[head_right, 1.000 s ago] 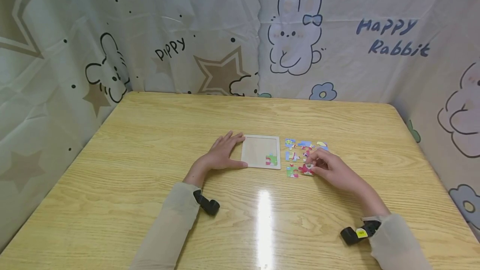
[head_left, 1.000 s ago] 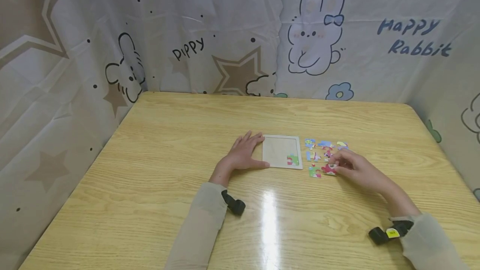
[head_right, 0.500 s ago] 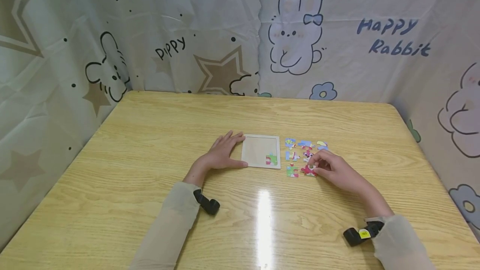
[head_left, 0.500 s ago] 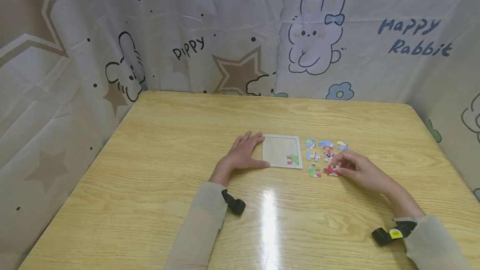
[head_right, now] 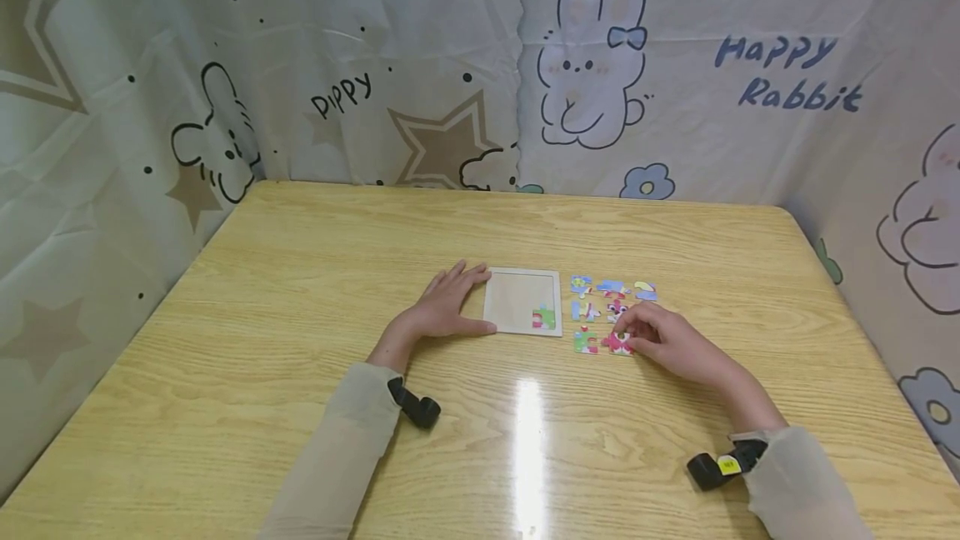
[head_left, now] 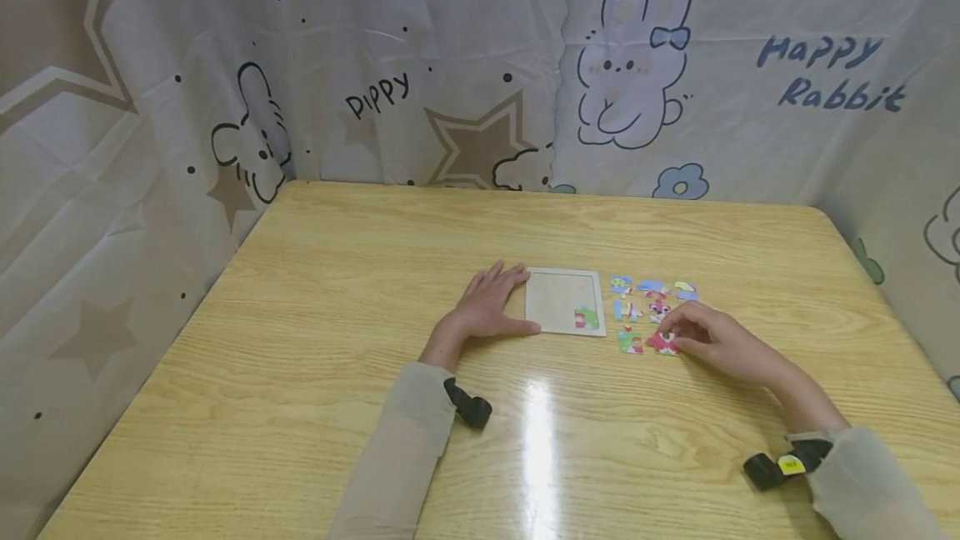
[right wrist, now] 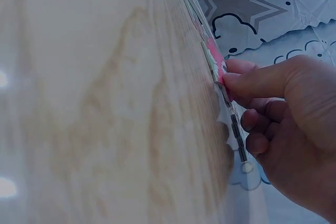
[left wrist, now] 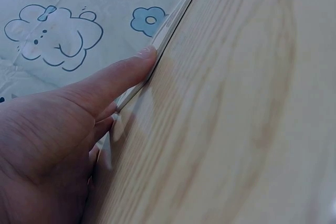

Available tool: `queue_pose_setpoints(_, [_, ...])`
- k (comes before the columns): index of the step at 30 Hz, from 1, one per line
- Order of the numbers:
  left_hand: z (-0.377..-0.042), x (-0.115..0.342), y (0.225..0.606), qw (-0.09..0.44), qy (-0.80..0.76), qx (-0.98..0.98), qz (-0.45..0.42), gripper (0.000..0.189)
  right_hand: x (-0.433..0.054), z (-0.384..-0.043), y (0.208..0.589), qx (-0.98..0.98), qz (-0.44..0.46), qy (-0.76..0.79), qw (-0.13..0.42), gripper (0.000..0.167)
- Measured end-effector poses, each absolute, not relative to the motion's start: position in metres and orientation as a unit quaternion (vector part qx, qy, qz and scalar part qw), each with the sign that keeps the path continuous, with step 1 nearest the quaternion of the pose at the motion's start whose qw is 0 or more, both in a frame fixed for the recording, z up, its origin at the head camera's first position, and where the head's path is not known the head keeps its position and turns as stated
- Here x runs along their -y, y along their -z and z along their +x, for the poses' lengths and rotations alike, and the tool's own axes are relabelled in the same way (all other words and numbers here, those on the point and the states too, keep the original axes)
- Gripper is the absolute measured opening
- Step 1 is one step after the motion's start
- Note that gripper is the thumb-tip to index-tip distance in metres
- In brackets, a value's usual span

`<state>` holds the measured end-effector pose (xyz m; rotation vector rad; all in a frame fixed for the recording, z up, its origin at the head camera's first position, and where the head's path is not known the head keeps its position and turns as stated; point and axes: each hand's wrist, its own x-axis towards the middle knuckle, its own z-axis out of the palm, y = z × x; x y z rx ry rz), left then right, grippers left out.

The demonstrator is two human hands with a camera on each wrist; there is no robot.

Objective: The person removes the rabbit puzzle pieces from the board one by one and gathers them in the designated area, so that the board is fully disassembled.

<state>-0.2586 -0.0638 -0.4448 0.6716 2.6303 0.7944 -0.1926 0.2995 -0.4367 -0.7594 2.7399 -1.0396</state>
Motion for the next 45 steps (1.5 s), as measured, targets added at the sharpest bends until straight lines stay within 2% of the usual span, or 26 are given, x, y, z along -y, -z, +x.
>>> queue_pose_setpoints(12, [-0.258, 0.064, 0.443, 0.16, -0.277, -0.919, 0.231, 0.092, -0.292, -0.202, 0.438, -0.893, -0.278, 0.353, 0.031, 0.017])
queue_pose_setpoints(21, [-0.258, 0.064, 0.445, 0.158, -0.272, -0.921, 0.23, 0.092, -0.266, -0.217, 0.44, -0.866, -0.296, 0.394, 0.09, 0.018])
queue_pose_setpoints(30, [-0.257, 0.064, 0.443, 0.157, -0.276, -0.92, 0.231, 0.092, -0.241, -0.229, 0.44, -0.87, -0.276, 0.391, 0.118, 0.02])
queue_pose_setpoints(38, [-0.257, 0.065, 0.444, 0.157, -0.276, -0.919, 0.233, 0.091, -0.222, -0.237, 0.437, -0.9, -0.269, 0.331, 0.087, 0.034])
queue_pose_setpoints(45, [-0.259, 0.064, 0.444, 0.157, -0.27, -0.92, 0.235, 0.091, -0.215, -0.242, 0.436, -0.9, -0.28, 0.319, 0.103, 0.032])
